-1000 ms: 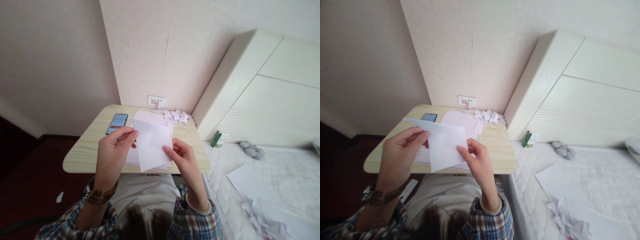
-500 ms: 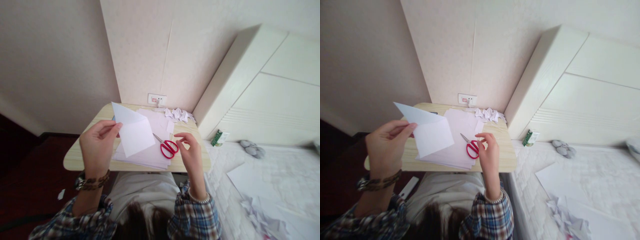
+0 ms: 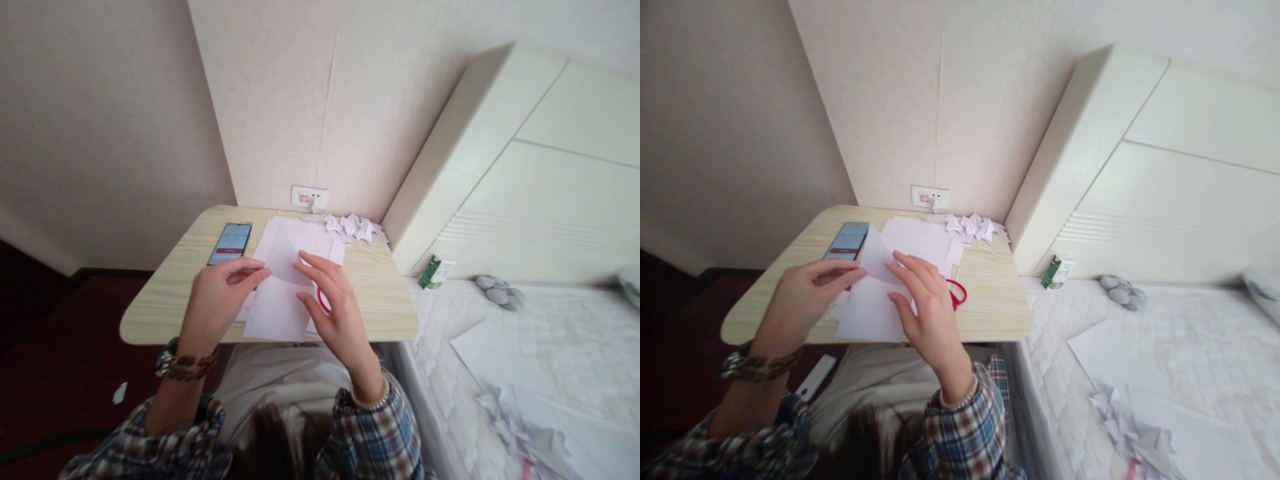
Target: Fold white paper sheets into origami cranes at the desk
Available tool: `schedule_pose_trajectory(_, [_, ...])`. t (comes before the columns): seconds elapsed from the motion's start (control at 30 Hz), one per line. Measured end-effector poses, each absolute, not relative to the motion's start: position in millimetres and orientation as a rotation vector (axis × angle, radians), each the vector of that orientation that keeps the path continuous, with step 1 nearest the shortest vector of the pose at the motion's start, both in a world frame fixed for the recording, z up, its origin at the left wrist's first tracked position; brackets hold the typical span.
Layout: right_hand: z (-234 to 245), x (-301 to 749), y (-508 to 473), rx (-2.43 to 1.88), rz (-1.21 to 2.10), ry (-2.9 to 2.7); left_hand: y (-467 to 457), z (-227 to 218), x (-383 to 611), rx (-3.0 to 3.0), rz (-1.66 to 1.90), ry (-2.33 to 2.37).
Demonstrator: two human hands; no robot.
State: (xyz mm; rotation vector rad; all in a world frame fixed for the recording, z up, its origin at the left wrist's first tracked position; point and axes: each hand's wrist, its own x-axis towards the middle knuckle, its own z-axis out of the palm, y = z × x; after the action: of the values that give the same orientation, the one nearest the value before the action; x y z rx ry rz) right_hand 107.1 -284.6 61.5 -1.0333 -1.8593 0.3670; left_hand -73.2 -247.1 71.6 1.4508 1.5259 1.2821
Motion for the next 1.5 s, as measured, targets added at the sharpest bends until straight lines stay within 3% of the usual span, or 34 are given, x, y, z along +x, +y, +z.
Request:
schedule_pose_trajectory(0.4, [51,101,-281,-1.134,0.462,-1.787,-254,85,-75,1.549,1.085,1.284])
schedule_pose_trajectory(1.0, [57,113,-283,-1.298,0.648,-1.193,-273,99,-71,1.098,1.274,0.994])
schedule_pose_trajectory(1.3, [63,96,-292,-1.231,0.58,-1.479,-270,92,-59,1.301,1.087,1.206])
schedule_pose_trajectory(1.5, [62,114,-288,-1.239,0.549,-1.089,-265,89,-64,1.339,1.193,1.361])
